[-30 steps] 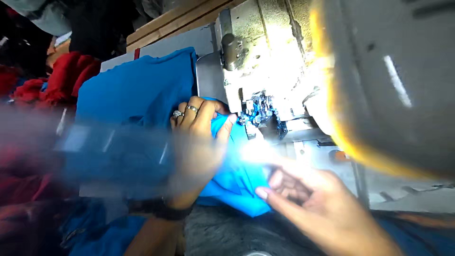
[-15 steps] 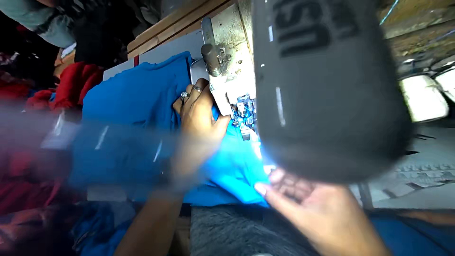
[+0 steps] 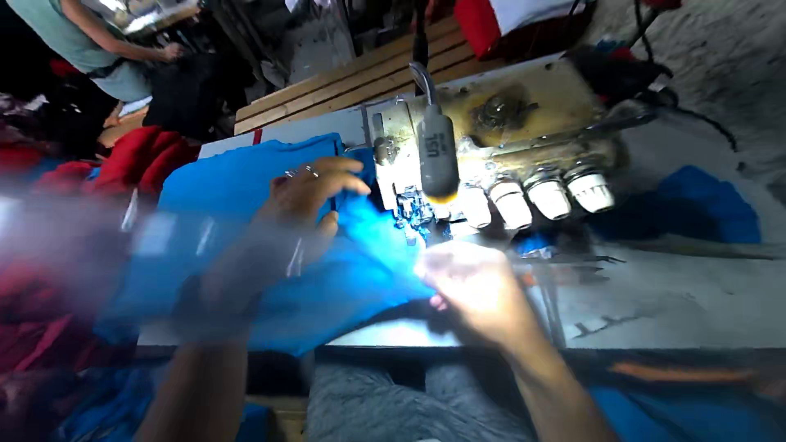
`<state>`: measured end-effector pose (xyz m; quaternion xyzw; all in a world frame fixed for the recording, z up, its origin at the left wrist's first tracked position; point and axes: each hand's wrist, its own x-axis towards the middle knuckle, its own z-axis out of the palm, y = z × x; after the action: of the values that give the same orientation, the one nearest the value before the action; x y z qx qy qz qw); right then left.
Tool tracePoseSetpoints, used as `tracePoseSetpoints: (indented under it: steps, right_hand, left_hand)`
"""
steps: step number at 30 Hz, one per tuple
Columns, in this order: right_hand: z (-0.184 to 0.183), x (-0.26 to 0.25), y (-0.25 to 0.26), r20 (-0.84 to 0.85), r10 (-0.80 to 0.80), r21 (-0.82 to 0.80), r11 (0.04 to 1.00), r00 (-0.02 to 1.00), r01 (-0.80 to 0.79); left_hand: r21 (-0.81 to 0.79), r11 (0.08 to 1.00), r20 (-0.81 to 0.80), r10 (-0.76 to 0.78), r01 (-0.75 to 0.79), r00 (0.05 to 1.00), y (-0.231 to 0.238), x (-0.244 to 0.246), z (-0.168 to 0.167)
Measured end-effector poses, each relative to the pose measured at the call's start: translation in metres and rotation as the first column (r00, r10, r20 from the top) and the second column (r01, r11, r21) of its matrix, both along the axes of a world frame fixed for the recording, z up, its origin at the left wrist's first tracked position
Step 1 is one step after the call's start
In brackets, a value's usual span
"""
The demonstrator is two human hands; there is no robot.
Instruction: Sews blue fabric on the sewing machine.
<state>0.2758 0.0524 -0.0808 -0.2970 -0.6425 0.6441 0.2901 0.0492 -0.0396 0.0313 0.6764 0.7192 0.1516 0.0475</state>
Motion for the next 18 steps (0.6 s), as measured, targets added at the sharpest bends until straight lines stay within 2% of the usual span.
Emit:
tracePoseSetpoints:
  steps: [2,3,5,8,10,11,13,15,18]
  right_hand:
    - [0.004,0.000,-0.001,0.030,0.000,0.002,1.000,1.000,0.000]
    - [0.006,-0.001,-0.003,0.052,-0.001,-0.008,1.000,0.999,0.002]
    - [0.011,-0.002,-0.006,0.080,-0.013,-0.024,1.000,0.997,0.015]
    - [0.015,-0.001,-0.007,0.128,-0.053,0.022,0.998,0.990,0.051]
    - [0.017,0.002,-0.012,0.216,-0.164,0.244,0.964,0.963,0.109]
    - [0.018,0.005,-0.019,0.222,-0.260,0.400,0.903,0.940,0.155]
    - [0.020,0.008,-0.032,0.077,-0.412,0.681,0.687,0.908,0.254]
    - [0.028,0.004,-0.043,-0.087,-0.354,0.813,0.514,0.931,0.272]
    - [0.037,-0.010,-0.060,-0.240,-0.201,0.848,0.432,0.950,0.306]
  left_hand:
    - [-0.128,0.989,-0.040,-0.085,0.079,0.996,-0.007,-0.009,-0.005]
    - [-0.130,0.985,-0.047,-0.124,0.117,0.991,-0.009,-0.017,-0.015]
    - [0.001,0.985,-0.022,-0.173,0.174,0.985,-0.018,-0.024,-0.026]
    - [0.231,0.946,0.047,-0.246,0.229,0.968,-0.030,-0.016,-0.025]
    - [0.198,0.970,0.169,-0.176,0.141,0.970,-0.036,0.007,-0.012]
    - [0.140,0.986,0.229,-0.120,0.090,0.966,-0.040,0.022,-0.002]
    - [0.104,0.995,0.295,-0.028,-0.003,0.955,-0.053,0.062,0.029]
    - [0.213,0.976,0.263,-0.013,-0.045,0.965,-0.063,0.094,0.049]
    - [0.377,0.925,0.147,-0.022,-0.036,0.989,-0.064,0.103,0.038]
